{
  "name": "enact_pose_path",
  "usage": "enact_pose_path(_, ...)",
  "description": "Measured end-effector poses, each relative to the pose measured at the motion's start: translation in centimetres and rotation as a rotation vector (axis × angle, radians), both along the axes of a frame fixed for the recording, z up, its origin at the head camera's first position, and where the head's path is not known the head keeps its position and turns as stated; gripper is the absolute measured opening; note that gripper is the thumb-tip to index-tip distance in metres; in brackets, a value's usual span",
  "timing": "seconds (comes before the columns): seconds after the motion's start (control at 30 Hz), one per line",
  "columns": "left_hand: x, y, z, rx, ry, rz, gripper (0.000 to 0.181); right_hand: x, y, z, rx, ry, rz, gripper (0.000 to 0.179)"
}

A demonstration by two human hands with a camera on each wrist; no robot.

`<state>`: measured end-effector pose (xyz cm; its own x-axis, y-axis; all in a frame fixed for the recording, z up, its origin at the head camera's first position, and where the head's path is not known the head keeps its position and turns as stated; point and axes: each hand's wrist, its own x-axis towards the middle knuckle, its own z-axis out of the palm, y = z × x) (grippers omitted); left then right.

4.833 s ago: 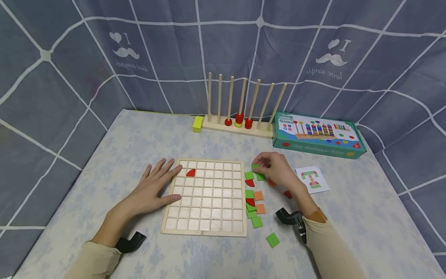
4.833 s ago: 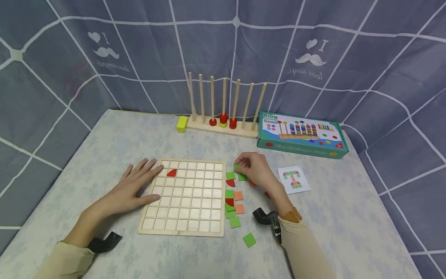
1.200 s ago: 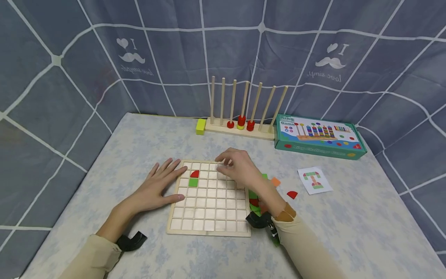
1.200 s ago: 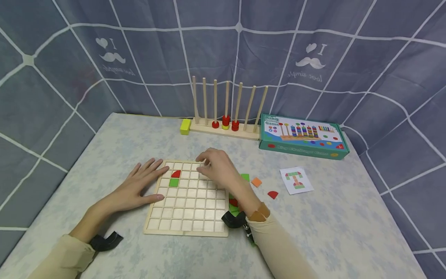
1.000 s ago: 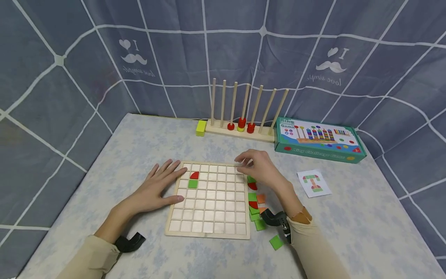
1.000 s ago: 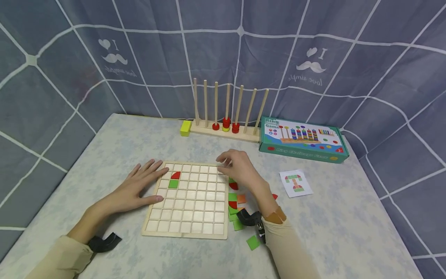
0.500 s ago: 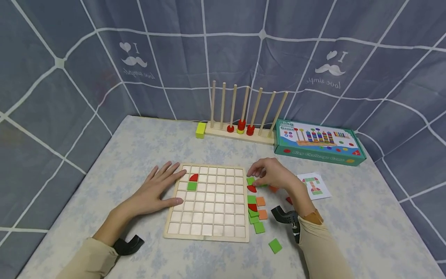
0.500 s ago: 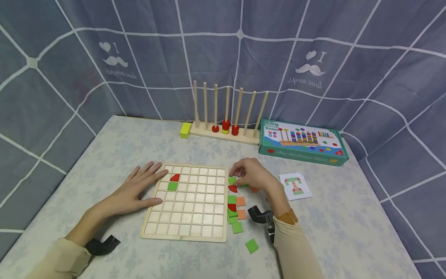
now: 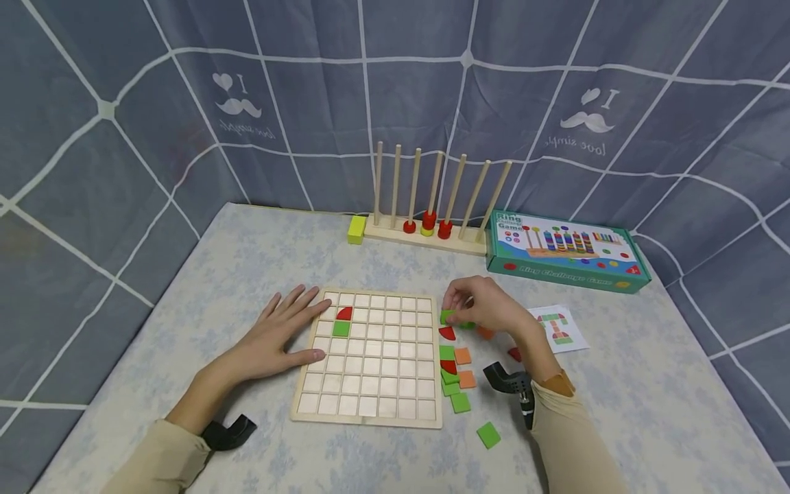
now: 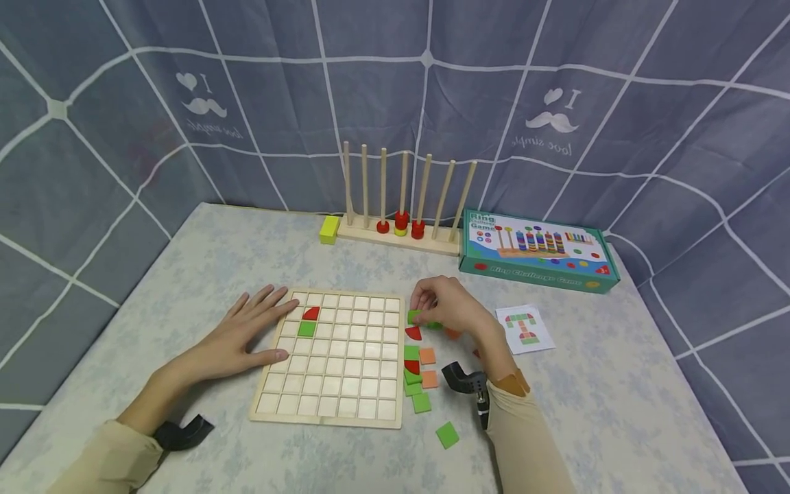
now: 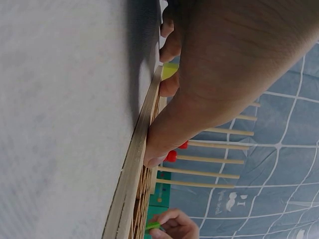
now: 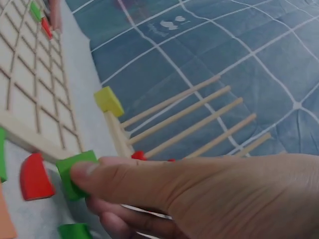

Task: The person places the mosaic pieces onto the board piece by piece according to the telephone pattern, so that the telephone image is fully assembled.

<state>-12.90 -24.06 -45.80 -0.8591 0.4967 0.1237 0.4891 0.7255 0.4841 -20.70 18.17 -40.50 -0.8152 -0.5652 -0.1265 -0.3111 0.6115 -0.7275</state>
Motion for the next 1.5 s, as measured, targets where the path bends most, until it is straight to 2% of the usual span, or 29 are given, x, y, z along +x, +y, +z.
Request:
enact_pose_path(0.13, 0.0, 0.0, 0.0, 0.003, -0.002, -0.002, 0.089, 0.3, -1.1, 0.5, -0.048, 0.049, -0.028, 0.011)
enact_pose_path(0.33, 0.0, 0.2, -0.1, -0.005, -0.007, -0.001, 0.09, 1.3, -6.1, 0.5, -0.1, 0.107, -0.115, 0.008)
enact_pose_path(0.53, -0.2, 0.4, 0.1, -0.008, -0.014, 0.0, 0.09, 1.5, -11.1, -0.2, -0.148, 0.115, -0.113, 0.005)
enact_pose_path(0.7, -0.4, 0.7, 0.2, -0.009, -0.023, -0.003, 0.089, 1.5, -13.2, -0.9, -0.17, 0.119, -0.112, 0.004)
enact_pose_path(1.07, -0.4, 0.5, 0.1, -0.014, -0.02, -0.002, 0.089, 2.1, -14.7, -1.7, -0.112, 0.19, -0.096, 0.002)
enact_pose_path(1.2, -0.3, 0.3, 0.1, -0.008, -0.024, -0.001, 0.089, 2.6, -14.5, -1.8, -0.076, 0.225, -0.064, 0.01)
enact_pose_path(1.33, -0.2, 0.1, 0.2, -0.007, -0.026, 0.002, 0.089, 3.0, -14.3, -1.4, -0.052, 0.218, -0.027, 0.019)
enact_pose_path(1.5, -0.1, 0.0, 0.2, -0.007, -0.024, 0.007, 0.089, 3.6, -13.1, -0.4, -0.026, 0.209, 0.005, 0.023)
